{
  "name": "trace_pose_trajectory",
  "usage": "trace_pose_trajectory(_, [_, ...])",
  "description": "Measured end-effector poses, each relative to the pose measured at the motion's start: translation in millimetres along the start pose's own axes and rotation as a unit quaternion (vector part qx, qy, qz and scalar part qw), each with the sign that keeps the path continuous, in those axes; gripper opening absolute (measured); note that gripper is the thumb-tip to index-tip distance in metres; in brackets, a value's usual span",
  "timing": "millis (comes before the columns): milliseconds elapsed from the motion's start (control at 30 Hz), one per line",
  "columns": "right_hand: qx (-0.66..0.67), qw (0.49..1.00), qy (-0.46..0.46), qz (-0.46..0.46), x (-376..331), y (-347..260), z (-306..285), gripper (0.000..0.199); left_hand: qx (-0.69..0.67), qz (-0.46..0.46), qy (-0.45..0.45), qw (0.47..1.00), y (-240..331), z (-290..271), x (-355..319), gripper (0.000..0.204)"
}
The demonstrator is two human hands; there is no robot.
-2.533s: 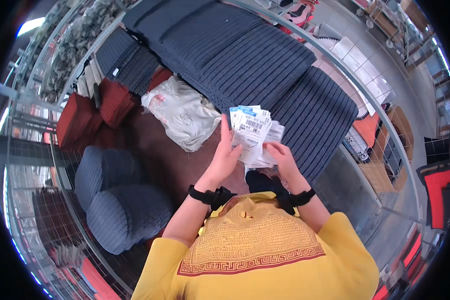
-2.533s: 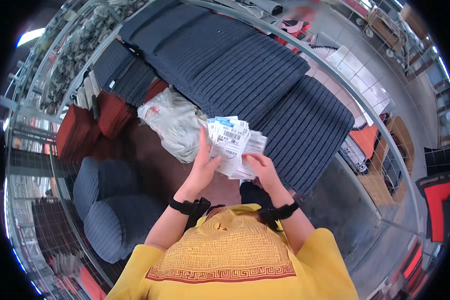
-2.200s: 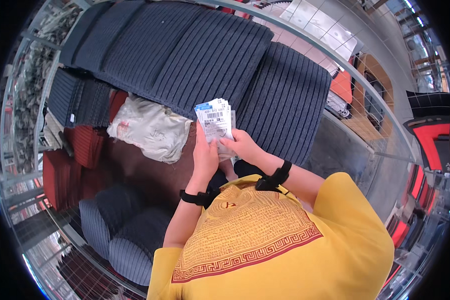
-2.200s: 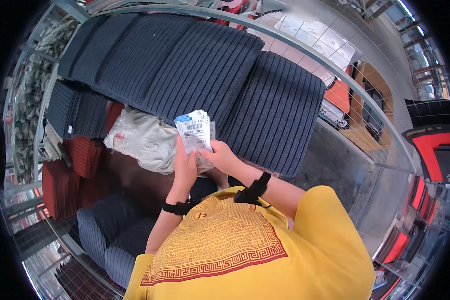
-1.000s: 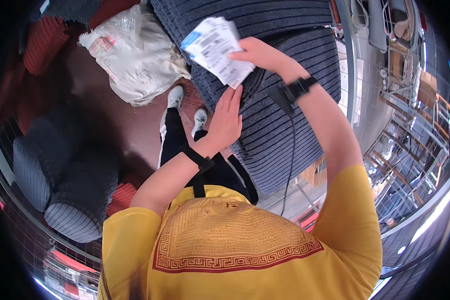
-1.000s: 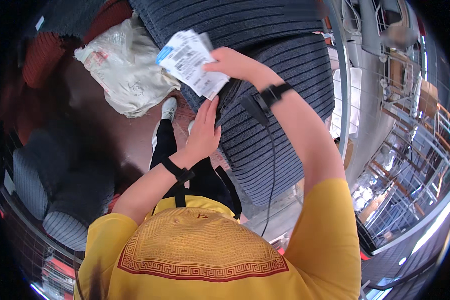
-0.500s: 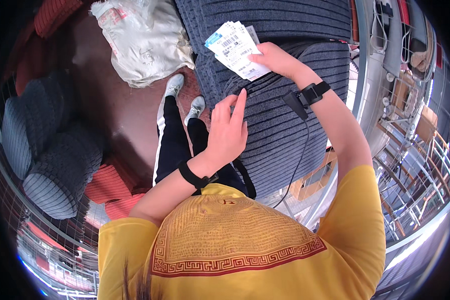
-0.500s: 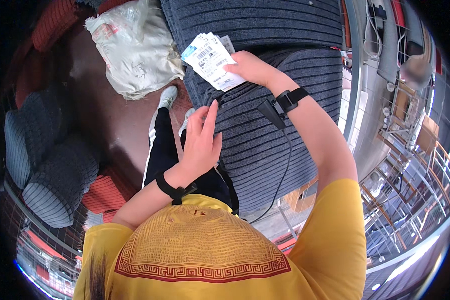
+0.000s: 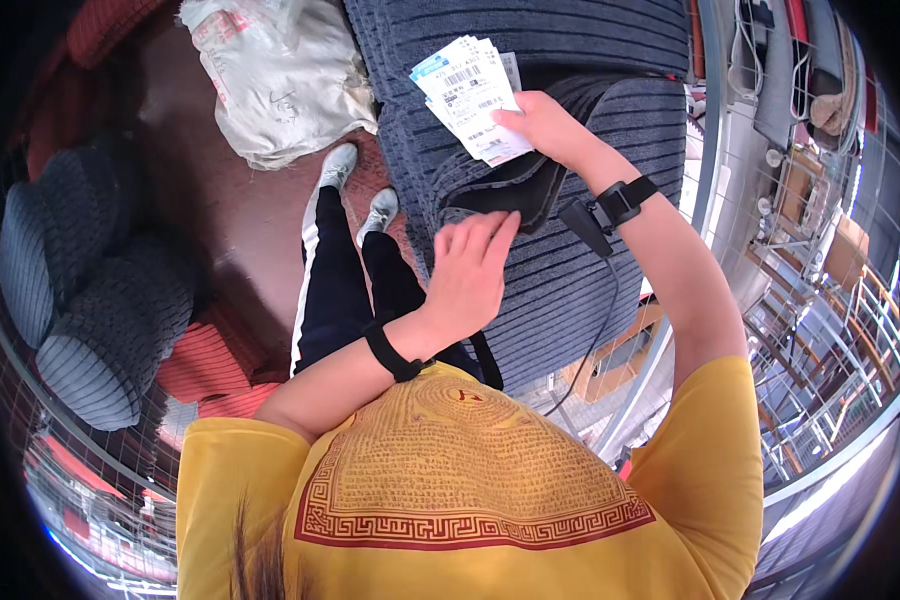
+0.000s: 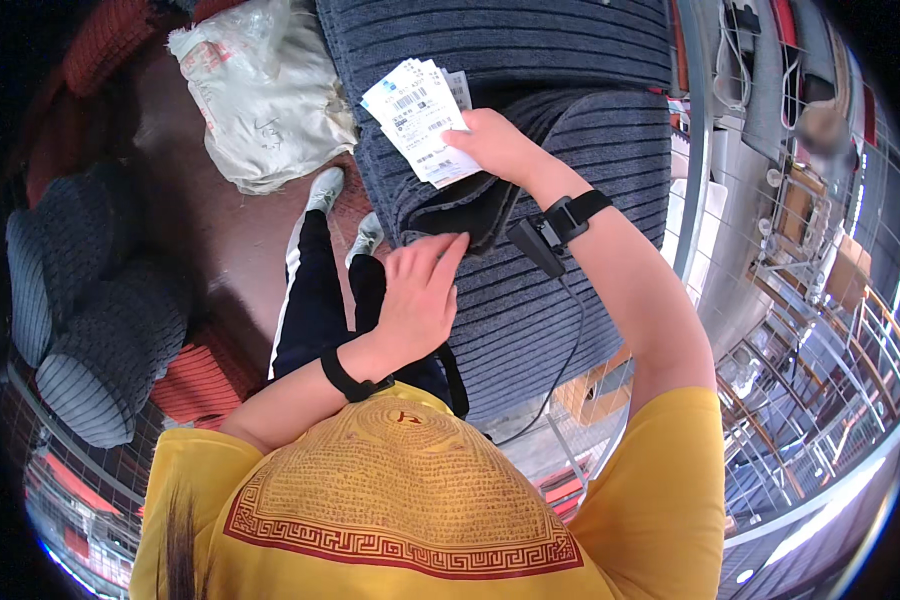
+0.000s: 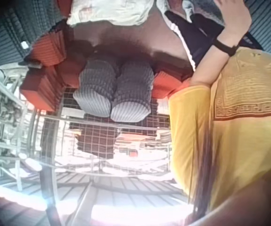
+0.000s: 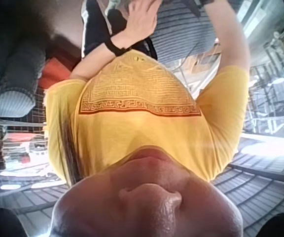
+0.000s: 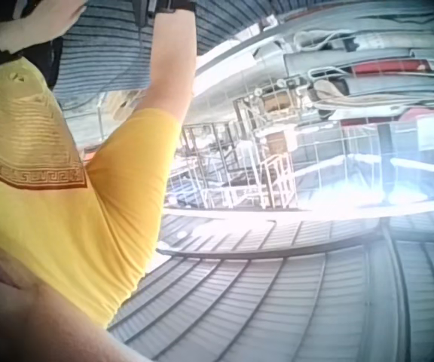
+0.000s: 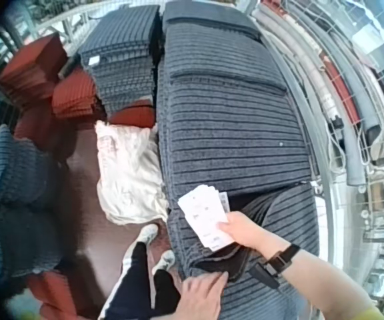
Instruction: Picking up grey foam mats from a stack, placing them on a sorting surface, and checking labels.
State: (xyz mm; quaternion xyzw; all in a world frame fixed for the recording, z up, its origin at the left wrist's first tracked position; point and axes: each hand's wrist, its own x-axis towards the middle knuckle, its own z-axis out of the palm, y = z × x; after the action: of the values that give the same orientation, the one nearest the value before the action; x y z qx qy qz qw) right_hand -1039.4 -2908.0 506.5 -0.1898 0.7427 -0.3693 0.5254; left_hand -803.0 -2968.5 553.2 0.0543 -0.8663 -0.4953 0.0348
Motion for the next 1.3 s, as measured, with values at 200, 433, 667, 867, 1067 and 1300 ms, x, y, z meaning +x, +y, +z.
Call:
trace_pose_trajectory(200, [0.011,1.0,-0.005,0.021,-4,0,-9,0.033,-0.191,-0.098,0.059,0.975,2,5,4,0.087])
trace_pose_trajectory(433, [0.037,0.998,0.011,0.057,-11,-4,-11,0.033,-0.249,-0.134,0.065,0.957,3,18,8,0.089])
trace_pose_trajectory(667, [0.061,0.995,0.01,0.072,-13,0,-20,0.034,-0.123,-0.116,0.065,0.984,6,13,8,0.062])
trace_pose_trajectory(867, [0.053,0.995,0.011,0.08,-19,-1,-24,0.034,0.022,-0.073,0.109,0.991,5,11,9,0.053])
trace_pose_trajectory(1067, [0.066,0.994,0.017,0.085,-21,7,-29,0.033,-0.017,-0.067,0.081,0.994,3,19,6,0.056])
trace_pose_trajectory(1300, [0.054,0.995,0.016,0.088,-25,12,-32,0.032,-0.161,-0.08,0.105,0.978,-1,23,9,0.074])
